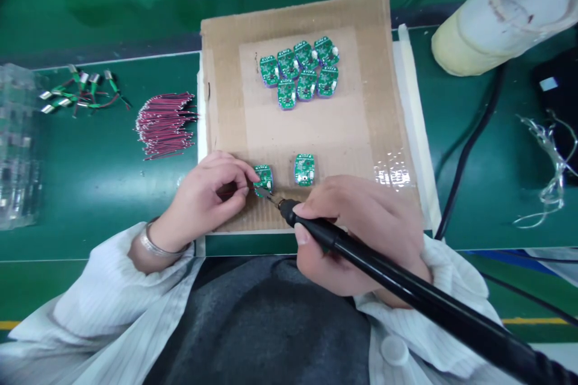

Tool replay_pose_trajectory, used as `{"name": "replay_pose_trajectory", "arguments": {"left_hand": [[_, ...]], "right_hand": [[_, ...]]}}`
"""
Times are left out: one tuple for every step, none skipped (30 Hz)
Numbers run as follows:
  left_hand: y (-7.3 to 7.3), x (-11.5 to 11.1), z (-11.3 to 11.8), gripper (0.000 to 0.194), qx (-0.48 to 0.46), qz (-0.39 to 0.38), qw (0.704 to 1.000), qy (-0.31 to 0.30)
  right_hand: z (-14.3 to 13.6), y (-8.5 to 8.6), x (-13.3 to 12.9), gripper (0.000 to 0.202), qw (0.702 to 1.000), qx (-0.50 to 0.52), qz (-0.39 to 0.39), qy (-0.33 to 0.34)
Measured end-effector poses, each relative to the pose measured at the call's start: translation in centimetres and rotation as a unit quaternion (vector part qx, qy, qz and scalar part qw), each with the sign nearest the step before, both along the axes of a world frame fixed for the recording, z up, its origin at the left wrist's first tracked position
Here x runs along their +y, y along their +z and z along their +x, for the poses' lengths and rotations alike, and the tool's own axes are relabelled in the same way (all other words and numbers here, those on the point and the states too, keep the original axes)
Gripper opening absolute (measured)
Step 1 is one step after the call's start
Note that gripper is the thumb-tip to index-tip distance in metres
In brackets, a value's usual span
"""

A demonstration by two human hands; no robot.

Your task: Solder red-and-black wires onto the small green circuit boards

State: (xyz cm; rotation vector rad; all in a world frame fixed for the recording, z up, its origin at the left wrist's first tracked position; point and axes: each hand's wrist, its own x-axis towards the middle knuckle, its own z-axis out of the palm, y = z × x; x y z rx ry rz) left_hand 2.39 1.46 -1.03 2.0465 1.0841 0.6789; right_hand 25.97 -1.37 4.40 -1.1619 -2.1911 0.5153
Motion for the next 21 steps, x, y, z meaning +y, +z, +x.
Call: {"name": "replay_pose_trajectory", "arguments": {"left_hand": [[0.0, 0.0, 0.0, 0.019, -0.001, 0.0, 1.0, 0.001], [0.0, 0.0, 0.0, 0.019, -0.001, 0.001, 1.0, 0.001], [0.0, 0.0, 0.0, 0.019, -0.001, 0.001, 1.0, 0.001], [0.0, 0.0, 0.1, 0.019, -0.001, 0.0, 1.0, 0.001], [0.0, 0.0, 0.1, 0.019, 0.0, -0.001, 1.0, 0.0], [0.0, 0.0, 0.1, 0.018, 0.001, -0.003, 1.0, 0.0], [0.0, 0.0, 0.1, 0.018, 0.002, -0.004, 1.0, 0.0], [0.0, 0.0, 0.1, 0.018, 0.002, -0.004, 1.0, 0.0], [0.0, 0.0, 0.0, 0.018, 0.002, -0.004, 1.0, 0.0], [0.0, 0.0, 0.0, 0.018, 0.001, -0.003, 1.0, 0.001], [0.0, 0.0, 0.0, 0.018, 0.0, -0.002, 1.0, 0.001], [0.0, 0.0, 0.0, 0.018, 0.0, -0.002, 1.0, 0.001], [0.0, 0.0, 0.0, 0.018, 0.0, -0.002, 1.0, 0.001], [0.0, 0.1, 0.0, 0.018, -0.001, -0.003, 1.0, 0.0], [0.0, 0.1, 0.0, 0.019, 0.0, -0.004, 1.0, 0.0], [0.0, 0.1, 0.0, 0.019, 0.0, -0.005, 1.0, 0.0], [0.0, 0.1, 0.0, 0.019, 0.0, -0.005, 1.0, -0.001], [0.0, 0.1, 0.0, 0.019, 0.001, -0.006, 1.0, -0.001], [0.0, 0.1, 0.0, 0.019, 0.001, -0.005, 1.0, -0.001], [0.0, 0.1, 0.0, 0.019, 0.001, -0.006, 1.0, -0.001], [0.0, 0.1, 0.0, 0.018, 0.0, -0.005, 1.0, -0.001]], "right_hand": [[-0.1, 0.0, 0.1, 0.016, 1.0, 0.002, 0.008, 0.004], [-0.2, 0.0, 0.1, 0.017, 1.0, 0.001, 0.014, 0.011], [-0.3, -0.1, 0.2, 0.018, 1.0, -0.001, 0.016, 0.016], [-0.4, -0.2, 0.3, 0.018, 1.0, 0.001, 0.014, 0.009], [-0.4, -0.2, 0.3, 0.018, 1.0, 0.005, 0.011, 0.006], [-0.5, -0.3, 0.4, 0.019, 1.0, 0.01, 0.011, 0.006], [-0.5, -0.4, 0.4, 0.019, 1.0, 0.011, 0.009, 0.012], [-0.5, -0.5, 0.4, 0.019, 1.0, 0.016, 0.012, 0.015], [-0.5, -0.6, 0.4, 0.019, 1.0, 0.017, 0.011, 0.018], [-0.5, -0.7, 0.5, 0.019, 1.0, 0.016, 0.009, 0.021], [-0.4, -0.8, 0.5, 0.018, 1.0, 0.012, 0.007, 0.02], [-0.4, -0.8, 0.5, 0.018, 1.0, 0.01, 0.009, 0.023], [-0.3, -0.9, 0.5, 0.018, 0.999, 0.009, 0.016, 0.028], [-0.3, -0.9, 0.6, 0.019, 0.999, 0.008, 0.022, 0.033], [-0.2, -1.0, 0.5, 0.019, 0.999, 0.008, 0.022, 0.035], [-0.2, -1.0, 0.5, 0.02, 0.999, 0.011, 0.021, 0.035], [-0.2, -1.0, 0.5, 0.02, 0.999, 0.013, 0.016, 0.032], [-0.2, -1.0, 0.4, 0.021, 0.999, 0.018, 0.011, 0.028], [-0.2, -1.1, 0.4, 0.02, 0.999, 0.022, 0.007, 0.022], [-0.2, -1.1, 0.3, 0.02, 0.999, 0.026, 0.009, 0.019], [-0.3, -1.1, 0.3, 0.02, 0.999, 0.029, 0.014, 0.019]]}}
